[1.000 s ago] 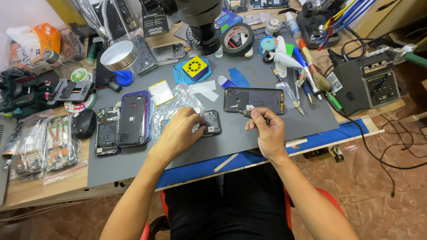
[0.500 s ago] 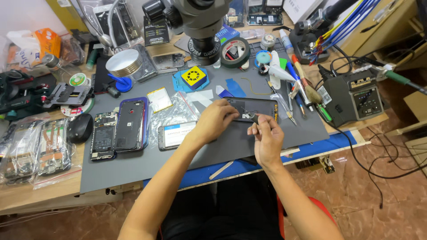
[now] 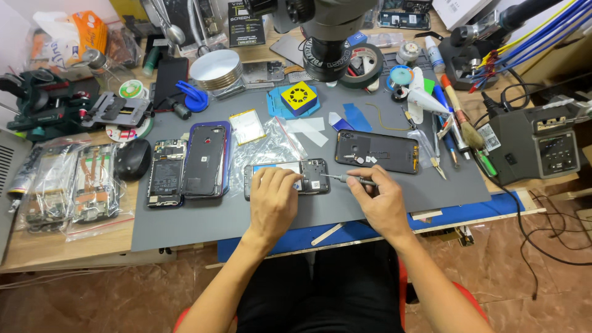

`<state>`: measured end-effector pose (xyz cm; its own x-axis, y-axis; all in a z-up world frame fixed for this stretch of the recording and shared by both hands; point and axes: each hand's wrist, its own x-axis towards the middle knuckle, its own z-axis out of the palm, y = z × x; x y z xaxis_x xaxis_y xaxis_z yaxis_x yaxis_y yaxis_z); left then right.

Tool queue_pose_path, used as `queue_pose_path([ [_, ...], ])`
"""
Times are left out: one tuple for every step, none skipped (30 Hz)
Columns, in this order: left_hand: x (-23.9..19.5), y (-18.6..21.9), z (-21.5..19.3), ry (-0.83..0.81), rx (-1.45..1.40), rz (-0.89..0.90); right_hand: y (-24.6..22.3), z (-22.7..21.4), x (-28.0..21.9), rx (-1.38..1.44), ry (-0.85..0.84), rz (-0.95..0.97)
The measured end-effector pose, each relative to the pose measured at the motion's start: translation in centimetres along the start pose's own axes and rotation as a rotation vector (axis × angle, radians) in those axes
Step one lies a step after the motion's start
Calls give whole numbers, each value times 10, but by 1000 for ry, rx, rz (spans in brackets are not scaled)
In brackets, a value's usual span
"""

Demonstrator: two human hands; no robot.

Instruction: The person uses a screwdriver to remove screws from a disassembled smartphone, then uses a blue plastic pry tool to separate the screen from the phone's frame. The person lifts the screen and sets it aside.

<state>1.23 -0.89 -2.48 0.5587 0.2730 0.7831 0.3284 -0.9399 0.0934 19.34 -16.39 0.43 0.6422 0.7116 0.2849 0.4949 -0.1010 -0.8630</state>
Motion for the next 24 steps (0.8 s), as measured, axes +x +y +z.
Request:
queue_pose_path([
  [2,1,-3,7,-6,-8,-2,4,1,-11,-3,-3],
  [3,2,-7,35,6,4,-4,8,1,-52,-10,-68],
  [5,2,-11,63,18,15,-6,12,1,-92,-17,-133],
  [2,2,-9,67,16,6,-10,14,3,-98,-23,-135],
  [-1,1,-7,64,18,-1,-14,17,4,-110,-38,-152],
  [-3,0,-6,58,22,-5,-18,20,5,-117,-52,-167],
  [-4,-1,-5,59,21,-9,-19,22,7,-119,-56,-168],
  [-6,-1,-4,58,16,-21,-21,24,8,-140,-67,-179],
  [-7,-2,-3,58,12,-33,-23,26,10,-160,-78,-191],
  [-7,-2,-3,61,14,-39,-22,27,10,-162,-84,-195],
  [-7,-2,-4,55,4,-53,-21,28,11,-181,-86,-196],
  [-7,-1,-4,50,-6,-67,-20,29,11,-199,-87,-198],
  [-7,-3,-4,54,-3,-73,-22,30,13,-200,-93,-203],
  [-7,-4,-4,57,-18,-71,-23,30,13,-214,-102,-201],
  [-7,-4,-3,60,-32,-69,-24,29,13,-228,-111,-198],
  [-8,-5,-2,62,-33,-71,-28,29,15,-230,-112,-199],
  [-8,-6,-1,59,-36,-72,-32,28,17,-258,-129,-204],
  [-9,-6,0,55,-39,-71,-36,28,18,-284,-146,-208],
  [-9,-6,0,56,-40,-72,-41,28,21,-286,-146,-209],
  [-9,-6,0,51,-37,-76,-46,28,23,-303,-167,-205],
  [-9,-6,0,47,-33,-79,-51,27,26,-321,-188,-201],
  [-9,-6,0,48,-34,-80,-56,27,30,-323,-189,-201],
  [-9,-6,0,48,-35,-78,-61,27,35,-357,-234,-224],
  [-9,-6,0,48,-37,-74,-66,26,39,-391,-278,-245],
])
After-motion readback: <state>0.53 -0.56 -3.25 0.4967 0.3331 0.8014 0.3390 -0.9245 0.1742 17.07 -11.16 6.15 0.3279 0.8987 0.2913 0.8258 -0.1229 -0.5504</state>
